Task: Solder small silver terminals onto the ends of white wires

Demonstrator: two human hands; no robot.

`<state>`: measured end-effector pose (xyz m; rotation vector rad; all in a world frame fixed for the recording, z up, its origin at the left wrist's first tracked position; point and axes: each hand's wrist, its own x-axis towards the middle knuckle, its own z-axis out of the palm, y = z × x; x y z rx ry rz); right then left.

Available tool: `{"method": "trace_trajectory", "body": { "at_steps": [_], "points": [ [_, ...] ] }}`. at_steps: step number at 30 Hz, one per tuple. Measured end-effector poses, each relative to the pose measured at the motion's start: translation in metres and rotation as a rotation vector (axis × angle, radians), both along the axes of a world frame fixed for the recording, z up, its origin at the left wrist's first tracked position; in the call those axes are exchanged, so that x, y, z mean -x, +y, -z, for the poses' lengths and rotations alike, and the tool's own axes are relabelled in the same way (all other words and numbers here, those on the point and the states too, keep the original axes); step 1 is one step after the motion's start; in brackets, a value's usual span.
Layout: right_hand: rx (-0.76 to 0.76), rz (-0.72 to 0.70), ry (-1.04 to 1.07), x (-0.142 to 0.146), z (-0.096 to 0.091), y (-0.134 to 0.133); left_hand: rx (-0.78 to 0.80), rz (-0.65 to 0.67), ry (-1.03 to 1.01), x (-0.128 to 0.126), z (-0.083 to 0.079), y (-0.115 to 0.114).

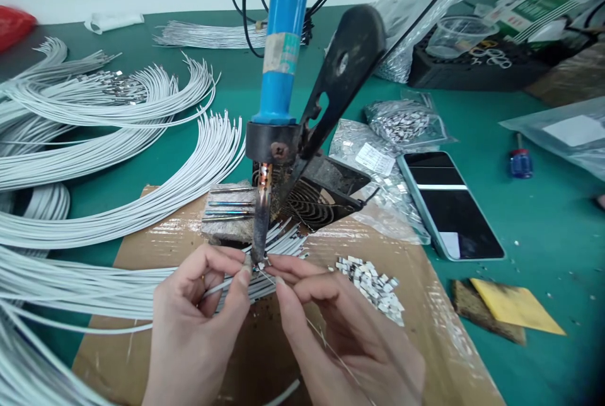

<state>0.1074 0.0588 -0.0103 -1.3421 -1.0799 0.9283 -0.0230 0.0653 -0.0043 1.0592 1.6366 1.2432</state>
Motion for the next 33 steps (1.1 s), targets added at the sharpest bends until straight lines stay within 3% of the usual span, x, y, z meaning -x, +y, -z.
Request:
{"method": "trace_trajectory", "body": {
  "at_steps": [17, 33],
  "points": [
    [0.019, 0.028, -0.022, 0.000, -0.002, 0.000, 0.058, 0.008, 0.011, 0.000, 0.001, 0.000],
    [-0.015, 0.013, -0.062, -0.002, 0.001, -0.001, 0.065, -0.095, -0.008, -0.011, -0.007, 0.003]
  ]
}}
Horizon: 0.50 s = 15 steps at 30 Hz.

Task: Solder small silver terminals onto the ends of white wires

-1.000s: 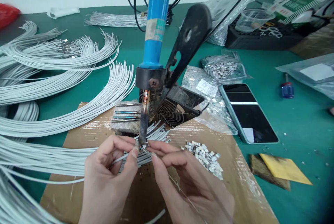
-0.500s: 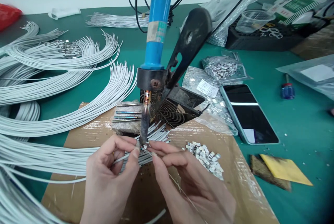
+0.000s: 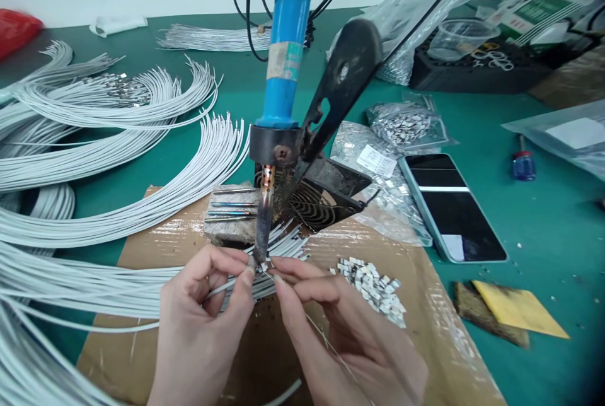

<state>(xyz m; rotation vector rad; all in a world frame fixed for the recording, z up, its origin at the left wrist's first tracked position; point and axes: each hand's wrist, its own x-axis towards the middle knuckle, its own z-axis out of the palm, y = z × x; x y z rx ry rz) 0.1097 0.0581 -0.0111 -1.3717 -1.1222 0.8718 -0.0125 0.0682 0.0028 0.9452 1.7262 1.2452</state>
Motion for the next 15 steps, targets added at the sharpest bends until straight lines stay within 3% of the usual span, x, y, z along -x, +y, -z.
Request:
{"method": "trace_trajectory", "body": {
  "at_steps": [9, 15],
  "points": [
    [-0.085, 0.026, -0.062, 0.001, 0.002, 0.001, -0.013, -0.048, 0.002, -0.002, 0.001, -0.004],
    [-0.151, 0.074, -0.182, 0.005, -0.002, 0.001, -0.002, 0.072, 0.016, 0.010, 0.009, -0.007]
  ]
}}
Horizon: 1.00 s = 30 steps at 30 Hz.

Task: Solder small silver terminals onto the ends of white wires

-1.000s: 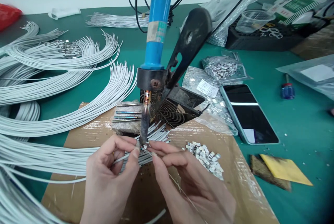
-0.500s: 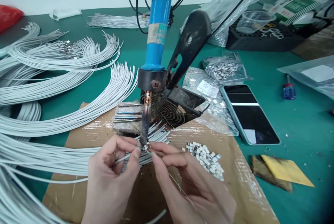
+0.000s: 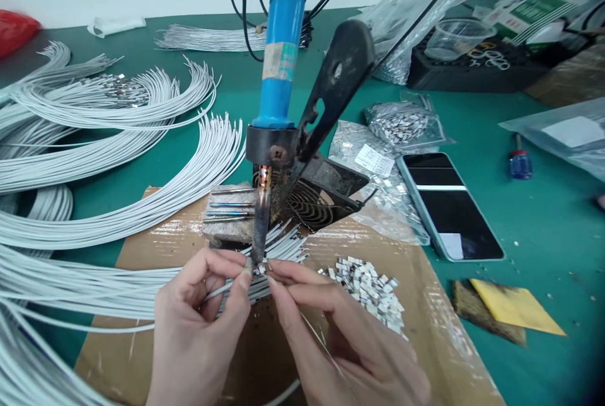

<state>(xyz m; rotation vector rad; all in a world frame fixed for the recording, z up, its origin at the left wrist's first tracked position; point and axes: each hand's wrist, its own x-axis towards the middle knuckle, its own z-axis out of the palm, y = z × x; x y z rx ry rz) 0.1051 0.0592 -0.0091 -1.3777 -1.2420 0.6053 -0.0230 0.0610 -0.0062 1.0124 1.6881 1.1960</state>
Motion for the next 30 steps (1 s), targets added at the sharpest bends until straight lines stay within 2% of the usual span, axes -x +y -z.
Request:
{"method": "trace_trajectory", "body": {
  "at_steps": [8, 16, 23, 28, 30],
  "points": [
    [-0.002, -0.033, -0.055, -0.004, 0.005, 0.000, 0.032, 0.005, -0.070, 0.002, 0.005, -0.001],
    [-0.027, -0.031, 0.000, -0.001, 0.003, 0.002, 0.004, -0.006, -0.030, 0.000, 0.002, -0.001],
    [-0.046, -0.021, -0.048, 0.000, 0.002, 0.000, -0.041, -0.096, 0.024, -0.010, -0.004, -0.002],
    [-0.063, -0.031, -0.052, -0.002, 0.005, 0.001, -0.046, 0.008, 0.032, -0.001, 0.003, -0.001],
    [-0.065, -0.029, -0.056, -0.003, 0.007, 0.001, -0.041, 0.012, 0.023, 0.003, 0.006, -0.001]
  ]
}}
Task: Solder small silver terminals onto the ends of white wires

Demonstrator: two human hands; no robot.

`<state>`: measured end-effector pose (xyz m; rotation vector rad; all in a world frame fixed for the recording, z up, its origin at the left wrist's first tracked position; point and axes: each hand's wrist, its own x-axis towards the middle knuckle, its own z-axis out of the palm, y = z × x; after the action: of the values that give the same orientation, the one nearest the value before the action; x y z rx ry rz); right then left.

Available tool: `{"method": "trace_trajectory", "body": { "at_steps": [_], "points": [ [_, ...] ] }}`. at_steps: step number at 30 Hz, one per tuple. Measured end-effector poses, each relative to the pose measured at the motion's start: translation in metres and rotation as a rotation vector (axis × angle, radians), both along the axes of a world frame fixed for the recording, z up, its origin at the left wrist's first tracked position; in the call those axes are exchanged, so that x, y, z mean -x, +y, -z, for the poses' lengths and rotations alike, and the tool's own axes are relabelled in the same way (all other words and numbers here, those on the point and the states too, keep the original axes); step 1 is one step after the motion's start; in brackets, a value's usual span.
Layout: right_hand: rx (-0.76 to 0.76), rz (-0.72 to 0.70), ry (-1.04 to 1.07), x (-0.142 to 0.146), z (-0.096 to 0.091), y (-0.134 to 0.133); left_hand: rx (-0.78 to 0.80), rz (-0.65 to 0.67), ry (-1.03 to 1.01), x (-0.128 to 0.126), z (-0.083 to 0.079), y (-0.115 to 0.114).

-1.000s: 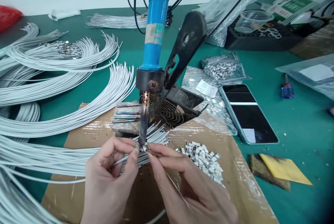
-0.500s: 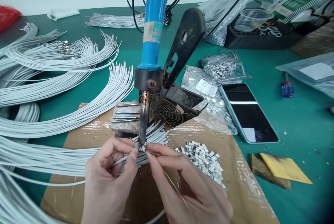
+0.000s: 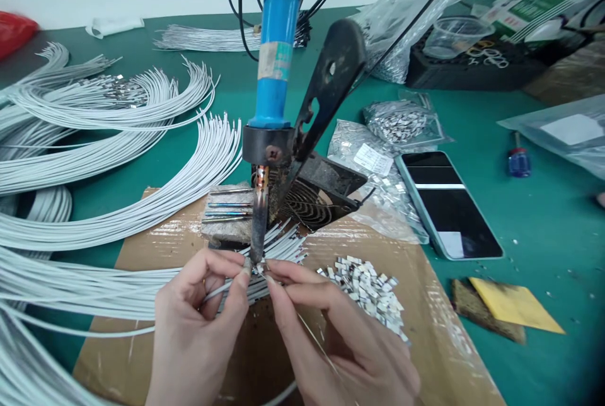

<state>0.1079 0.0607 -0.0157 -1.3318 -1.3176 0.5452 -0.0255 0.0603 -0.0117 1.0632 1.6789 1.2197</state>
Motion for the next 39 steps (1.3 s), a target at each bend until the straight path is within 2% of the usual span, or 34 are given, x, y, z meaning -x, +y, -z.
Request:
{"method": "trace_trajectory", "body": {
  "at_steps": [5, 10, 12, 24, 27, 30, 32, 34, 37, 39],
  "points": [
    [-0.002, -0.009, -0.001, -0.001, -0.001, 0.000, -0.016, 0.015, 0.042, -0.002, -0.001, -0.001],
    [0.005, -0.007, -0.014, -0.001, -0.002, -0.001, -0.036, -0.039, 0.082, -0.005, -0.002, -0.002],
    [0.005, -0.021, -0.003, -0.001, 0.000, -0.001, -0.039, -0.010, 0.070, -0.003, -0.002, -0.002],
    [0.094, -0.085, 0.069, -0.004, 0.006, -0.005, 0.024, 0.019, -0.086, 0.001, 0.003, -0.001],
    [0.153, -0.090, 0.130, -0.006, 0.004, -0.006, 0.082, -0.044, -0.183, -0.006, -0.002, -0.004],
    [0.230, -0.012, 0.186, -0.018, 0.005, -0.006, 0.115, -0.121, -0.229, -0.014, -0.005, -0.010],
    [0.256, 0.029, 0.226, -0.030, 0.009, -0.007, 0.123, -0.116, -0.223, -0.015, -0.005, -0.016],
    [0.257, -0.009, 0.336, -0.044, 0.015, -0.009, 0.133, -0.086, -0.219, -0.015, -0.003, -0.022],
    [0.299, -0.144, 0.548, -0.059, 0.025, -0.016, 0.158, -0.047, -0.215, -0.011, -0.003, -0.031],
    [0.334, -0.182, 0.557, -0.065, 0.030, -0.023, 0.190, -0.026, -0.196, -0.009, -0.003, -0.036]
  ]
}}
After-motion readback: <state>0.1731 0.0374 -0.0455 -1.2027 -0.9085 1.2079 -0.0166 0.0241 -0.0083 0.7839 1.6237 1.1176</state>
